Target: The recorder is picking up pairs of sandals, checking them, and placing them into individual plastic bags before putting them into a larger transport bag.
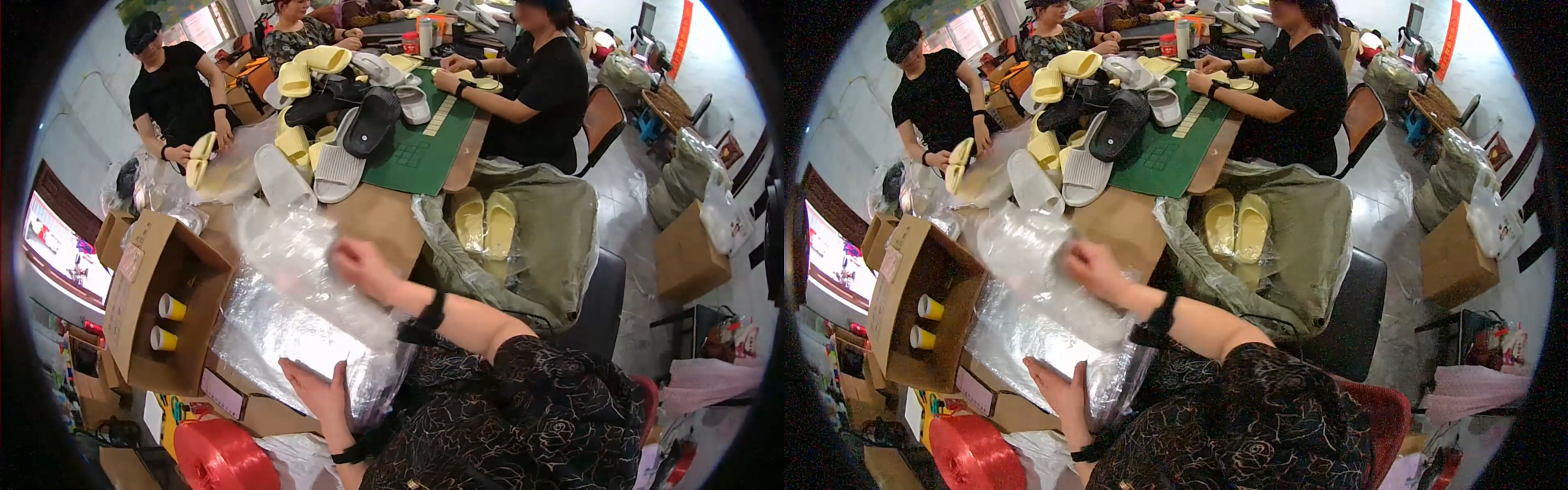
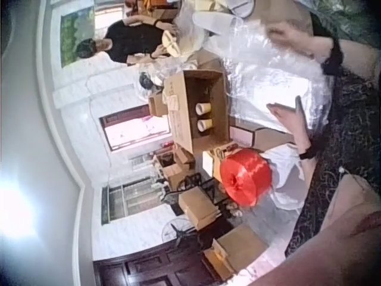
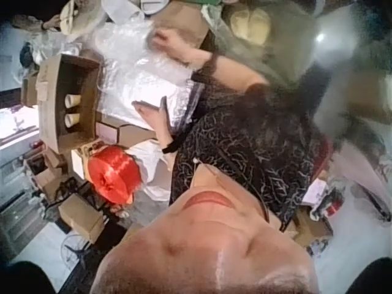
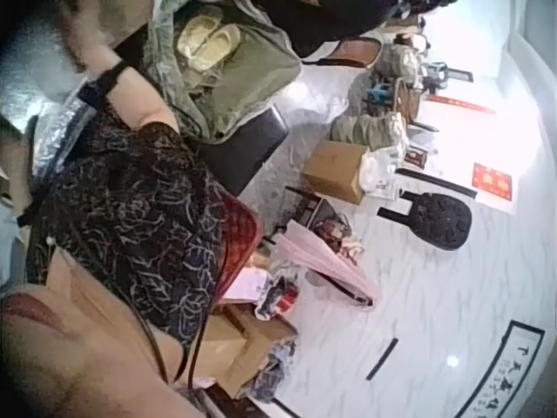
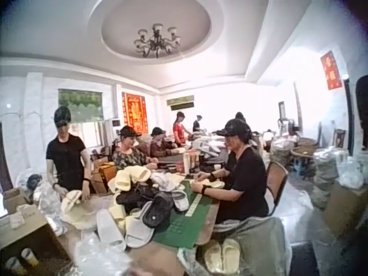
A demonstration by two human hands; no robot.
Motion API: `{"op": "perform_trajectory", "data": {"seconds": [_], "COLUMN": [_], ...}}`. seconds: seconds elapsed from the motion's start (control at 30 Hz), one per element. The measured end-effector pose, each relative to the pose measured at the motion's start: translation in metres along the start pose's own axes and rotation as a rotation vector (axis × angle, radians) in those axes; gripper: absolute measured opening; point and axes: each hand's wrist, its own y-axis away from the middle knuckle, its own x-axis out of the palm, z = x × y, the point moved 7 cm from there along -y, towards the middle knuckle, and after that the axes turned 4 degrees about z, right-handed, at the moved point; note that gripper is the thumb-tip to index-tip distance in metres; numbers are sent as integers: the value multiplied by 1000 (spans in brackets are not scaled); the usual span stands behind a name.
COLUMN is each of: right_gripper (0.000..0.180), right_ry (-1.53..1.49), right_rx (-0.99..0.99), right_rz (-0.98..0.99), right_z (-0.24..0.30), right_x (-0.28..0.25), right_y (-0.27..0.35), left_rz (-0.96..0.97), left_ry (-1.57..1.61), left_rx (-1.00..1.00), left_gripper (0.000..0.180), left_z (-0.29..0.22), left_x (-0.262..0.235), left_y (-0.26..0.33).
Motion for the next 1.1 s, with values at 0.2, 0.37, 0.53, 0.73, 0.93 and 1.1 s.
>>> {"op": "perform_trajectory", "data": {"seconds": [0.2,0.37,0.53,0.73,0.93,1.1], "right_gripper": [13,36,32,23,26,37], "right_ry": [-68,776,1209,739,931,1196], "right_rx": [-147,262,1026,1437,1511,1495], "right_rz": [-609,-984,-215,-253,-432,-660], "right_z": [-14,-78,-250,-335,-357,-320], "right_x": [-229,-362,-403,-482,-460,-447], "right_y": [33,116,210,291,259,237], "left_rz": [24,26,27,83,40,42], "left_ry": [67,27,68,8,-67,-30], "left_rx": [-75,-79,-57,-71,-71,-99], "left_gripper": [116,116,115,118,118,115], "left_z": [-9,-5,-10,-5,4,-5], "left_x": [-3,-5,-2,11,4,0], "left_y": [-1,1,-1,-9,-3,-4]}}
